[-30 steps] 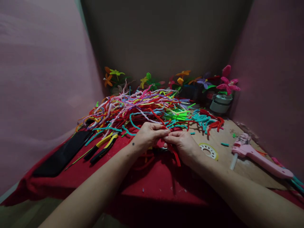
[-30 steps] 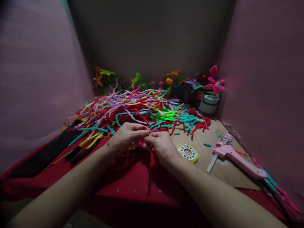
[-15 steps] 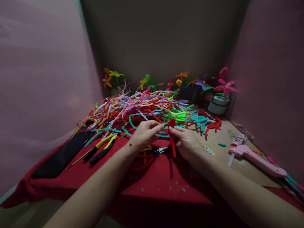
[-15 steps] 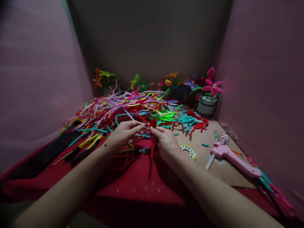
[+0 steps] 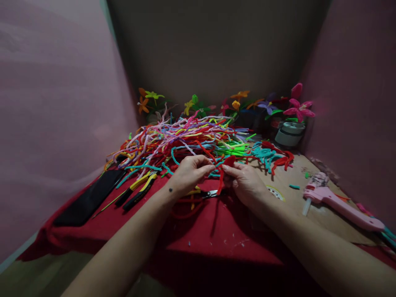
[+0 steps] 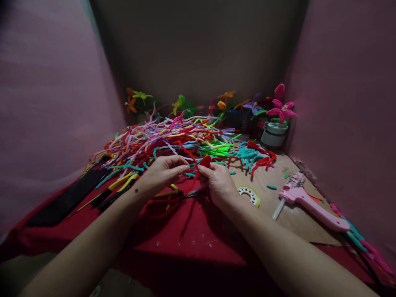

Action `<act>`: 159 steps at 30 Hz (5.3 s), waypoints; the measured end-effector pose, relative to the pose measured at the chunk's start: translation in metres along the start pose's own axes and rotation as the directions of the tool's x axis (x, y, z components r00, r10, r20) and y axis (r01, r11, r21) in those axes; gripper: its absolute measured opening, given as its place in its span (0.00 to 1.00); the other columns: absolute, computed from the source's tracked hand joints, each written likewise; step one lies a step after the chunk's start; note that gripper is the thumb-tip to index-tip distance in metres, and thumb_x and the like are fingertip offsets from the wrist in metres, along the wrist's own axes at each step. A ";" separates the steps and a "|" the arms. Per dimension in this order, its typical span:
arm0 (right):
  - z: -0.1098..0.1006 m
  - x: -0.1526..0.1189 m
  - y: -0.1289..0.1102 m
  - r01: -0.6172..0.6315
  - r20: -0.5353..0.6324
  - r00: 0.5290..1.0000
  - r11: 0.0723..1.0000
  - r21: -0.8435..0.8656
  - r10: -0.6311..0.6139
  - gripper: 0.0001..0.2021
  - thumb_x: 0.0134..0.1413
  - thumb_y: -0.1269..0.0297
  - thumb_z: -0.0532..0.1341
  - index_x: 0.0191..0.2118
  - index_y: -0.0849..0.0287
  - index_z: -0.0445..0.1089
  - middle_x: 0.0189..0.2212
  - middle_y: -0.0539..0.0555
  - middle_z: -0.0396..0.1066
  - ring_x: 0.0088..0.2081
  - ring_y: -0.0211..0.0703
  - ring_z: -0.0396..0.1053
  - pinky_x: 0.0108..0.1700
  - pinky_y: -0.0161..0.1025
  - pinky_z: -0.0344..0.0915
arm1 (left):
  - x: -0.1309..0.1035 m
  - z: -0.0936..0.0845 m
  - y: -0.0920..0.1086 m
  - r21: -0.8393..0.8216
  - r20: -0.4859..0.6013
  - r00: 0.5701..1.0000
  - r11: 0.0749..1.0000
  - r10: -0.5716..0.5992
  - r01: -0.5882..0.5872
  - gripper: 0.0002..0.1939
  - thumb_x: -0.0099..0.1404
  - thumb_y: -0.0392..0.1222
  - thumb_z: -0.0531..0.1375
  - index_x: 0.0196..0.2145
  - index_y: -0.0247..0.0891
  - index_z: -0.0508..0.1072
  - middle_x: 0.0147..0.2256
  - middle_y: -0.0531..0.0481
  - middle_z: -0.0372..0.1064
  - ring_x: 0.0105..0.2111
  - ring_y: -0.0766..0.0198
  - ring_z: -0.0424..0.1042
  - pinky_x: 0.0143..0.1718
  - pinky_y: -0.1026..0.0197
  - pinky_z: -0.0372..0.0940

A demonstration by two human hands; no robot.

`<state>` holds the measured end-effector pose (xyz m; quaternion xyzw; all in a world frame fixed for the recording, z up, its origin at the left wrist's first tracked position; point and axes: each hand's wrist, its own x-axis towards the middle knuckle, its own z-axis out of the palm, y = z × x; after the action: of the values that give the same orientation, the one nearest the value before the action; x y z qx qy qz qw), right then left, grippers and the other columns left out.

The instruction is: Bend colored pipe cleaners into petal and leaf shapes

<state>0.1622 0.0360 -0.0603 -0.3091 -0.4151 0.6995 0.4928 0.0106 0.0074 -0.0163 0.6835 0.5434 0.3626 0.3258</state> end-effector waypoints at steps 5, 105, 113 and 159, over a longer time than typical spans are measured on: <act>-0.005 0.006 -0.003 0.062 -0.101 0.993 0.998 0.004 -0.062 0.12 0.35 0.64 0.67 0.24 0.61 0.63 0.15 0.45 0.60 0.16 0.29 0.54 0.18 0.30 0.48 | -0.034 -0.026 -0.010 0.597 0.217 0.976 0.789 0.016 -0.145 0.10 0.57 0.44 0.55 0.34 0.38 0.70 0.31 0.49 0.67 0.30 0.64 0.65 0.31 0.63 0.58; -0.002 0.005 -0.002 0.094 -0.131 0.987 0.996 -0.006 -0.094 0.10 0.38 0.60 0.64 0.20 0.62 0.67 0.14 0.47 0.64 0.17 0.32 0.57 0.24 0.34 0.54 | 0.004 0.026 -0.001 -0.466 0.180 0.944 0.822 -0.275 0.328 0.09 0.51 0.41 0.60 0.22 0.34 0.64 0.15 0.53 0.65 0.11 0.72 0.60 0.11 0.70 0.55; -0.008 0.010 -0.015 0.047 -0.090 0.995 0.995 0.091 -0.039 0.14 0.42 0.54 0.62 0.24 0.63 0.70 0.19 0.52 0.67 0.20 0.35 0.61 0.22 0.34 0.56 | 0.000 0.023 -0.007 -0.525 0.153 0.940 0.781 -0.304 0.338 0.10 0.51 0.42 0.61 0.25 0.33 0.64 0.17 0.52 0.67 0.12 0.70 0.63 0.11 0.70 0.58; 0.008 -0.002 0.000 -0.121 0.053 0.990 0.973 -0.197 0.134 0.06 0.40 0.69 0.52 0.19 0.62 0.63 0.11 0.45 0.59 0.11 0.29 0.50 0.13 0.30 0.43 | 0.030 -0.009 0.008 -0.444 0.008 0.988 0.885 -0.151 0.139 0.11 0.50 0.44 0.63 0.26 0.33 0.69 0.16 0.58 0.59 0.13 0.77 0.55 0.14 0.72 0.48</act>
<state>0.1564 0.0318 -0.0571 -0.3582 -0.4766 0.6960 0.4003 0.0120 0.0359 -0.0003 0.5437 0.5003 0.4605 0.4920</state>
